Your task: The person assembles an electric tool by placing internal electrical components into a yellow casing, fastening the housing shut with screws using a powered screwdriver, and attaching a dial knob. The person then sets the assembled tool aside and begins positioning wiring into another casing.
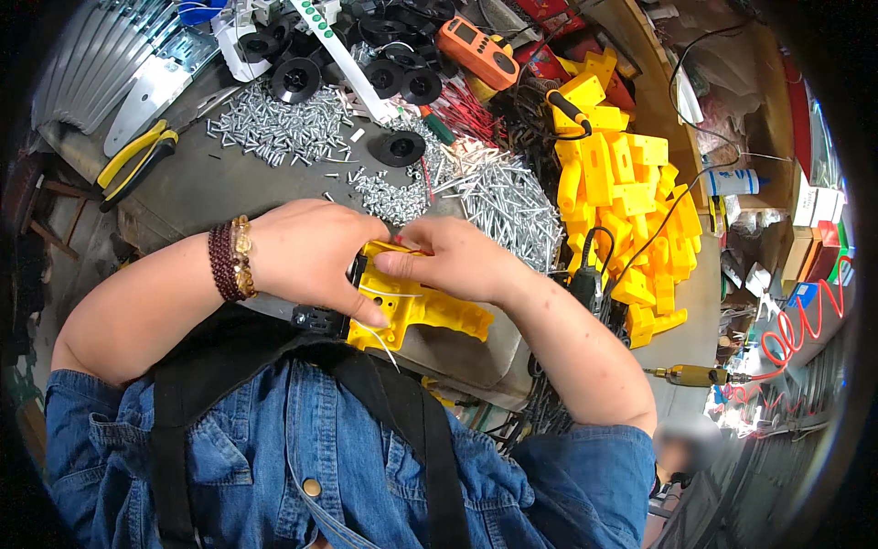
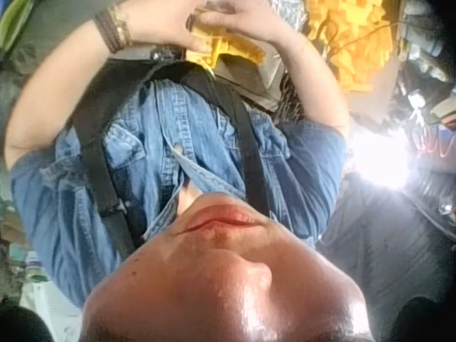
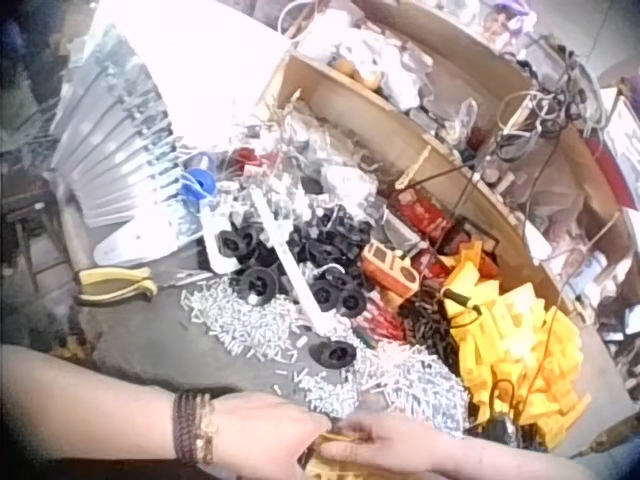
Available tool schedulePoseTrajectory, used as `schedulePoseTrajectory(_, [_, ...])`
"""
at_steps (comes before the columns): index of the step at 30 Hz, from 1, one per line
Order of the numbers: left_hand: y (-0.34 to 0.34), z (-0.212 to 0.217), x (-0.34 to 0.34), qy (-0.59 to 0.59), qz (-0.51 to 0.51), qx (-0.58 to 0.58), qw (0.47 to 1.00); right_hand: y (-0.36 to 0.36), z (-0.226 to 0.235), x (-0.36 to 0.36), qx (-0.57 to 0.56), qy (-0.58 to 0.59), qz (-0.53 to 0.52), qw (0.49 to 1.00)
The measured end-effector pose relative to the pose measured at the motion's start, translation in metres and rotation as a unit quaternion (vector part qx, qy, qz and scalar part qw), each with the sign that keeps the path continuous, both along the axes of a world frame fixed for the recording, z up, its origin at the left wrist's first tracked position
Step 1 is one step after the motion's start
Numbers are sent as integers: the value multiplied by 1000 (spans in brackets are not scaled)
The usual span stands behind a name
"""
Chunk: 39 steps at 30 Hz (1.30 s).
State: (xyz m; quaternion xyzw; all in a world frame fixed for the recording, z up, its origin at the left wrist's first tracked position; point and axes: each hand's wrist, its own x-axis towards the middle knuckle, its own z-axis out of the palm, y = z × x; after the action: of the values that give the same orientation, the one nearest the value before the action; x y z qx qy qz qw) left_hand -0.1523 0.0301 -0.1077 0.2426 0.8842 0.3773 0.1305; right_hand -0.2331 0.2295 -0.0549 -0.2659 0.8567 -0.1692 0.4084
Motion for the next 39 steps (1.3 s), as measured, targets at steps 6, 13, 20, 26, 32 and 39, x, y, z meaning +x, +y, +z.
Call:
schedulePoseTrajectory(6, [18,8,6,-35,69,-15,997,13,-27,3,-82,-163,-44,982])
schedulePoseTrajectory(13, [15,1,3,-22,69,-9,997,5,-1,4,13,33,33,999])
schedulePoseTrajectory(20, [13,5,4,-25,38,-63,997,24,38,32,-120,321,200,918])
schedulePoseTrajectory(26, [15,8,5,-23,47,-55,997,18,22,56,-32,465,346,815])
schedulePoseTrajectory(32, [13,2,7,-10,58,-35,998,-1,22,58,26,476,398,784])
schedulePoseTrajectory(39, [13,0,8,7,47,-27,999,5,11,52,13,491,408,770])
